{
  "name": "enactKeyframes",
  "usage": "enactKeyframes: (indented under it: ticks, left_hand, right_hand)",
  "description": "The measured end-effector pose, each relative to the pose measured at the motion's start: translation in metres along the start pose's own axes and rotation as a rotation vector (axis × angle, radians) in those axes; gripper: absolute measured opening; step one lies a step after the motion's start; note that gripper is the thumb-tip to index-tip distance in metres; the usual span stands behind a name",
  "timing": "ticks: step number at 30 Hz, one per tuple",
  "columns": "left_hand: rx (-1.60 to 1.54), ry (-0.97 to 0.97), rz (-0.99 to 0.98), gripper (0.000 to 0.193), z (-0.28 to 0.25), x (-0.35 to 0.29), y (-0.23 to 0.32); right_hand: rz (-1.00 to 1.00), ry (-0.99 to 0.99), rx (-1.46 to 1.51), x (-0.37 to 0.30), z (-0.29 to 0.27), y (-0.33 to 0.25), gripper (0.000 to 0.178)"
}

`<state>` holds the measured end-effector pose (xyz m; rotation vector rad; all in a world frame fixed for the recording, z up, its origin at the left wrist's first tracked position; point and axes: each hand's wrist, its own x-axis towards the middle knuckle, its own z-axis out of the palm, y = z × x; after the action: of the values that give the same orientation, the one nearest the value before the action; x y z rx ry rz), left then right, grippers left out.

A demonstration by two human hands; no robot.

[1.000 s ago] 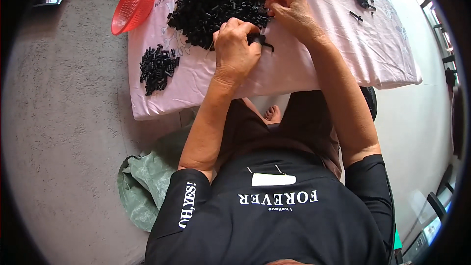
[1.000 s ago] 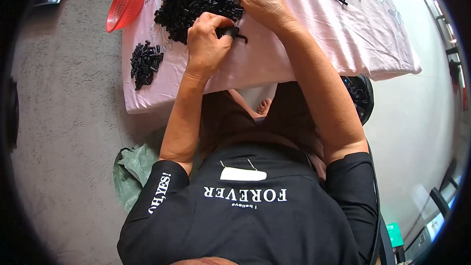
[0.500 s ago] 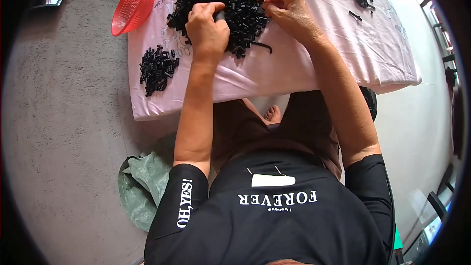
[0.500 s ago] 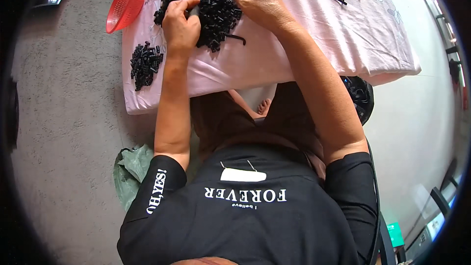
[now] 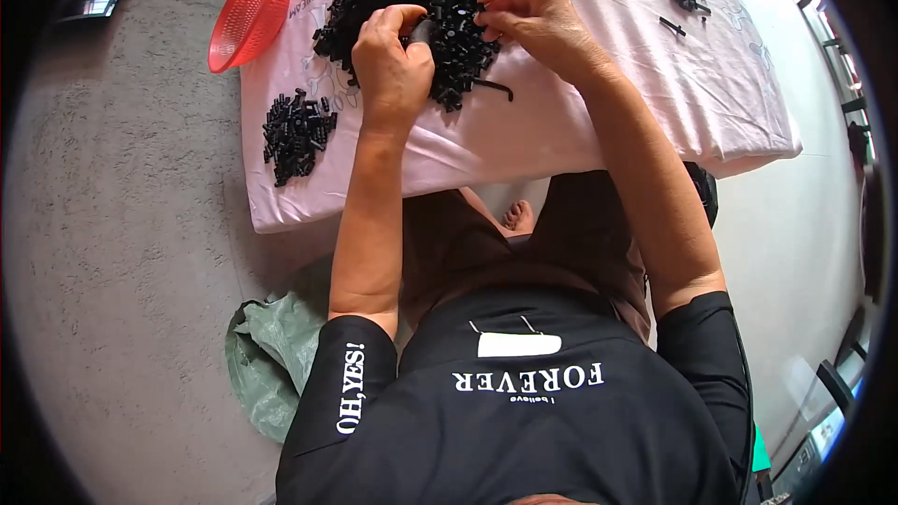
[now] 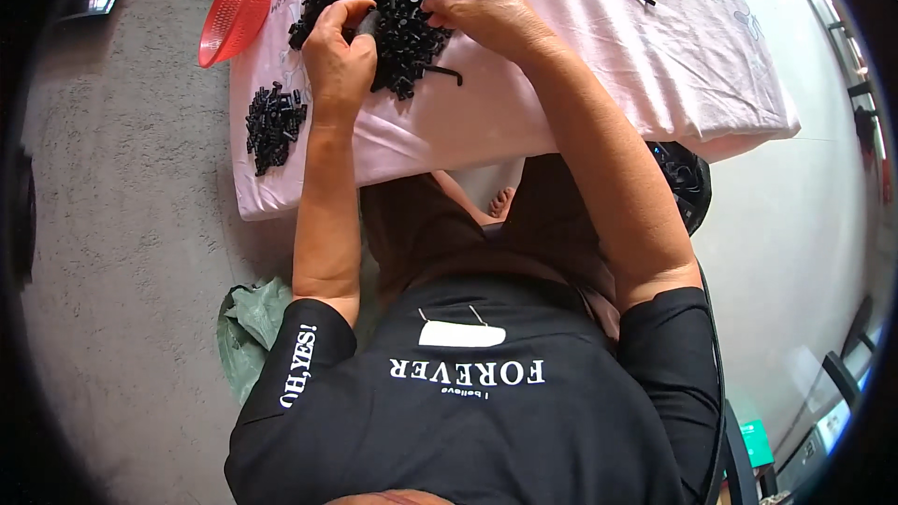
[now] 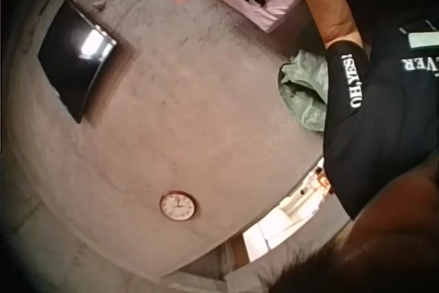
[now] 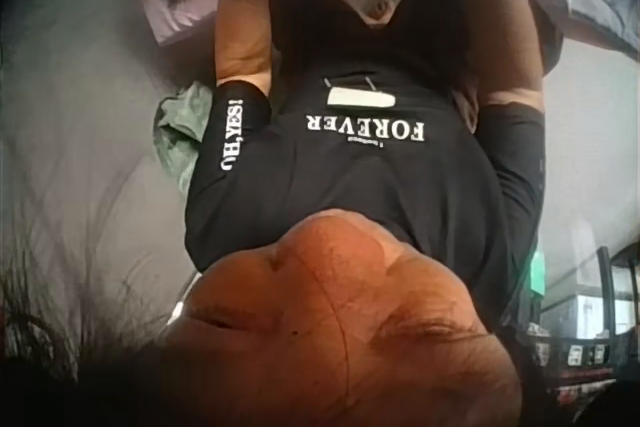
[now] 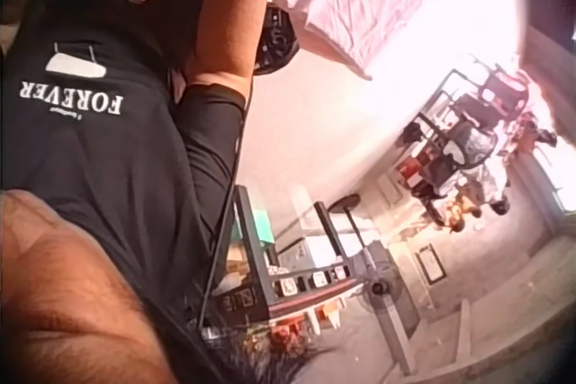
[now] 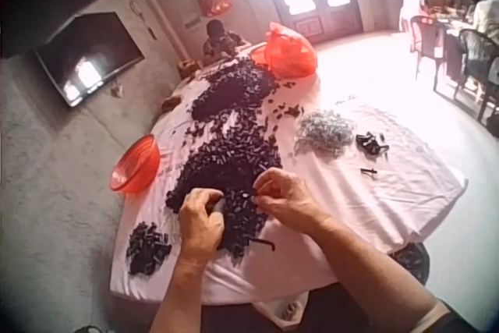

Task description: The person repeatedly assembles small plastic components by inserting pins into individual plastic pieces by hand.

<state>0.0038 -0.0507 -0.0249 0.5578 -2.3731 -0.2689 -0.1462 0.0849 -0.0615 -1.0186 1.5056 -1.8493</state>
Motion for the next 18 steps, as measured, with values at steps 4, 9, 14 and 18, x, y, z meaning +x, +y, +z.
enactKeyframes:
  ticks: [4,9,14,18]
  left_hand:
    - [-0.208,-0.003,-0.032,0.032,-0.009,-0.009,0.023]
    - [-0.483,-0.087,-0.173,0.038,-0.013,-0.021,0.034]
    - [-0.843,-0.167,-0.339,0.044,-0.015,-0.026,0.035]
    - [-0.884,-0.191,-0.383,0.041,-0.019,-0.026,0.041]
  right_hand:
    - [0.046,-0.066,0.095,-0.001,-0.001,-0.003,0.02]
    - [0.054,-0.117,0.095,-0.005,-0.001,-0.01,0.018]
    - [0.143,-0.264,0.177,-0.008,-0.004,-0.017,0.023]
    - [0.188,-0.298,0.156,-0.01,-0.001,-0.022,0.023]
